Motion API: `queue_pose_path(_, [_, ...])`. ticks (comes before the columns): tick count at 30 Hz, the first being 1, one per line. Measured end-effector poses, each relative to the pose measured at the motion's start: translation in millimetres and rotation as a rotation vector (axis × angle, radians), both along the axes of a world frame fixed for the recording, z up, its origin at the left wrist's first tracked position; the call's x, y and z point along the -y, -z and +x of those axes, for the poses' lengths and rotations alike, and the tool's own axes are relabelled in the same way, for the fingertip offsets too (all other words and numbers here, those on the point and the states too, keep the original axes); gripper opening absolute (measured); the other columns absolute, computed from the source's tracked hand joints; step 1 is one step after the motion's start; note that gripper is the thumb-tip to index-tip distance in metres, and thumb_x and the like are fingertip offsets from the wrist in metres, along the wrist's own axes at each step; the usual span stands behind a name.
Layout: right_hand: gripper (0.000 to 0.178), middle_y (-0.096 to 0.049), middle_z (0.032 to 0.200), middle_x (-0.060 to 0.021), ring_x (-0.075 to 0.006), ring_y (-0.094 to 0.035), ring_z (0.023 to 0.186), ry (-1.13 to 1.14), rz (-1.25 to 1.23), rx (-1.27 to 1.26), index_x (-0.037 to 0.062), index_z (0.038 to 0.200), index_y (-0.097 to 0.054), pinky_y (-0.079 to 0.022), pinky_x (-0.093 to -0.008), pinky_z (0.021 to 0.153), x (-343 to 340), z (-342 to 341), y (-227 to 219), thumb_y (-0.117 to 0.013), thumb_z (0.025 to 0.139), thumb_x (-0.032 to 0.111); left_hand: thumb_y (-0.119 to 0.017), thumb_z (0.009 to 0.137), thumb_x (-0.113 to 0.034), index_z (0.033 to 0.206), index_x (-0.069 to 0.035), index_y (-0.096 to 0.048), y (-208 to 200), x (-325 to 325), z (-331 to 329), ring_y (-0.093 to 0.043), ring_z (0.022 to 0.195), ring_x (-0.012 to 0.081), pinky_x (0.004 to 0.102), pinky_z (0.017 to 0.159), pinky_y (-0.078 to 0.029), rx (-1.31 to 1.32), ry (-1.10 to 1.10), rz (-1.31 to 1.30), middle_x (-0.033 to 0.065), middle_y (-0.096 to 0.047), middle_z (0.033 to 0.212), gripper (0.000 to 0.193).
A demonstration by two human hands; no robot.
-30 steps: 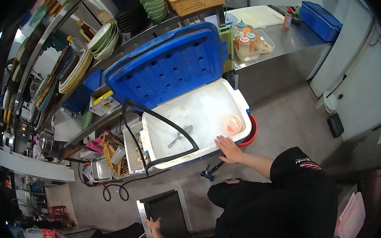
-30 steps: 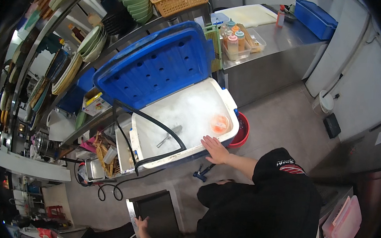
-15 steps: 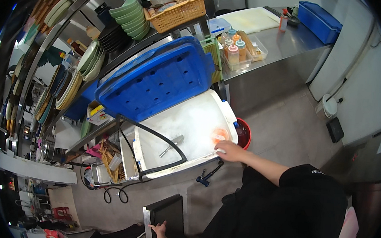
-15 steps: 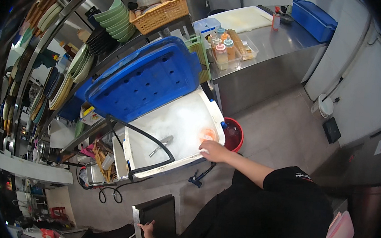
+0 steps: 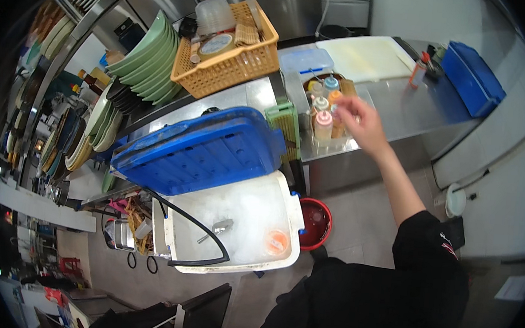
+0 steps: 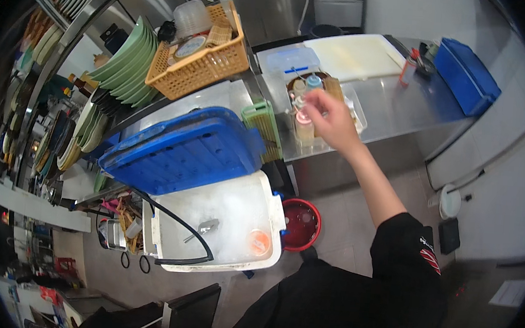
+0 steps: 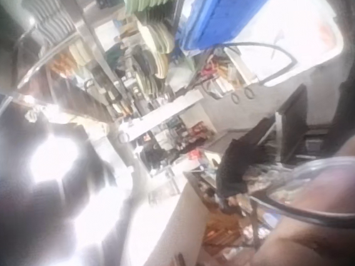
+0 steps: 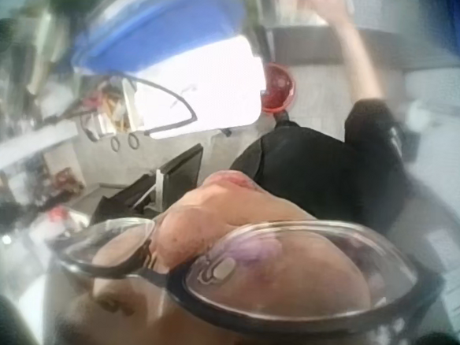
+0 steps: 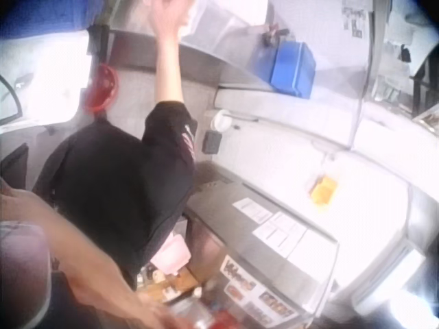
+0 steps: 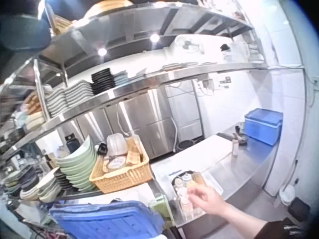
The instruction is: The person removes a black rubber gasket from a commercial refrigerator door, retrieves a small tool from a nearby basket, and then uses the tool to pry and reseat the gasket along the door frame. The person works along the top and side edges of the door, pressing the gasket into place.
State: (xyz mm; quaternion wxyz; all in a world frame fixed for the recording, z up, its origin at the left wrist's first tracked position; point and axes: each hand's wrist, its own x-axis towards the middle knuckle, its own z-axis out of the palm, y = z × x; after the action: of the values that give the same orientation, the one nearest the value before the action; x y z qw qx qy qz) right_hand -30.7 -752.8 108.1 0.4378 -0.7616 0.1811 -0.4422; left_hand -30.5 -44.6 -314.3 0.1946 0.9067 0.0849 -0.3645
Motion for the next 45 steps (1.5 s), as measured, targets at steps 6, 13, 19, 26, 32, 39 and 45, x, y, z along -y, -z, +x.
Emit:
queue_pose_path(6, [0.027, -0.069, 0.090, -0.0085, -0.0124, -0.067, 0.086, -0.169, -0.486, -0.009, 0.0009, 0.111, -0.063, -0.052, -0.0288, 0.074, 51, 136, -178, -0.063, 0.093, 0.021, -0.066, 0.090, -0.029, 0.123, 0.002, -0.062, -12, 66, -24, -0.061, 0.116, 0.0347, 0.0428, 0.096, -0.048, -0.048, -0.224, -0.063, 0.0224, -0.064, 0.122, 0.045])
queue_pose_path(13, [0.061, -0.063, 0.126, -0.0173, -0.0329, -0.062, 0.114, -0.323, -0.898, -1.091, 0.0090, 0.128, -0.060, -0.052, -0.0419, 0.092, 66, 253, -191, -0.079, 0.074, 0.028, -0.064, 0.093, -0.026, 0.126, 0.003, -0.060, -22, 81, -31, -0.060, 0.117, 0.0338, 0.0409, 0.097, -0.048, -0.030, -0.399, -0.095, 0.0222, -0.063, 0.126, 0.044])
queue_pose_path(19, [0.027, -0.071, 0.089, -0.0154, -0.0308, -0.070, 0.087, -0.102, -0.981, -0.631, 0.0029, 0.100, -0.069, -0.055, -0.0402, 0.077, 92, 245, -234, -0.071, 0.074, 0.013, -0.063, 0.093, -0.024, 0.128, 0.004, -0.059, -34, 107, -7, -0.060, 0.118, 0.0324, 0.0398, 0.099, -0.047, 0.018, -0.369, -0.253, 0.0227, -0.063, 0.126, 0.045])
queue_pose_path(26, [0.013, -0.066, 0.070, -0.0146, -0.0287, -0.064, 0.060, -0.123, -0.944, -0.186, 0.0021, 0.081, -0.065, -0.053, -0.0398, 0.057, 139, 244, -246, -0.062, 0.079, 0.014, -0.061, 0.094, -0.027, 0.122, 0.005, -0.061, -18, 122, -6, -0.065, 0.106, 0.0315, 0.0397, 0.092, -0.049, 0.025, -0.352, -0.158, 0.0223, -0.068, 0.112, 0.043])
queue_pose_path(32, [0.016, -0.068, 0.086, -0.0150, -0.0310, -0.066, 0.087, -0.010, -1.007, -0.500, 0.0029, 0.088, -0.067, -0.054, -0.0405, 0.079, 108, 229, -221, -0.067, 0.075, 0.011, -0.061, 0.094, -0.028, 0.121, 0.006, -0.062, -13, 129, -13, -0.066, 0.102, 0.0306, 0.0398, 0.089, -0.050, -0.020, -0.343, -0.090, 0.0220, -0.069, 0.108, 0.043])
queue_pose_path(39, [0.021, -0.071, 0.090, -0.0177, -0.0325, -0.068, 0.089, -0.292, -0.904, -0.870, 0.0003, 0.090, -0.072, -0.054, -0.0403, 0.080, 106, 260, -204, -0.070, 0.077, 0.016, -0.060, 0.094, -0.028, 0.118, 0.006, -0.063, -13, 126, -33, -0.066, 0.098, 0.0295, 0.0399, 0.086, -0.051, -0.024, -0.310, -0.059, 0.0215, -0.070, 0.104, 0.042])
queue_pose_path(45, [0.035, -0.073, 0.090, -0.0181, -0.0318, -0.070, 0.082, -0.261, -1.094, -1.228, 0.0009, 0.095, -0.074, -0.056, -0.0415, 0.073, 100, 342, -179, -0.075, 0.075, 0.030, -0.060, 0.093, -0.028, 0.112, 0.005, -0.064, 3, 97, -58, -0.066, 0.090, 0.0260, 0.0400, 0.079, -0.051, 0.057, -0.333, -0.203, 0.0201, -0.070, 0.095, 0.039])
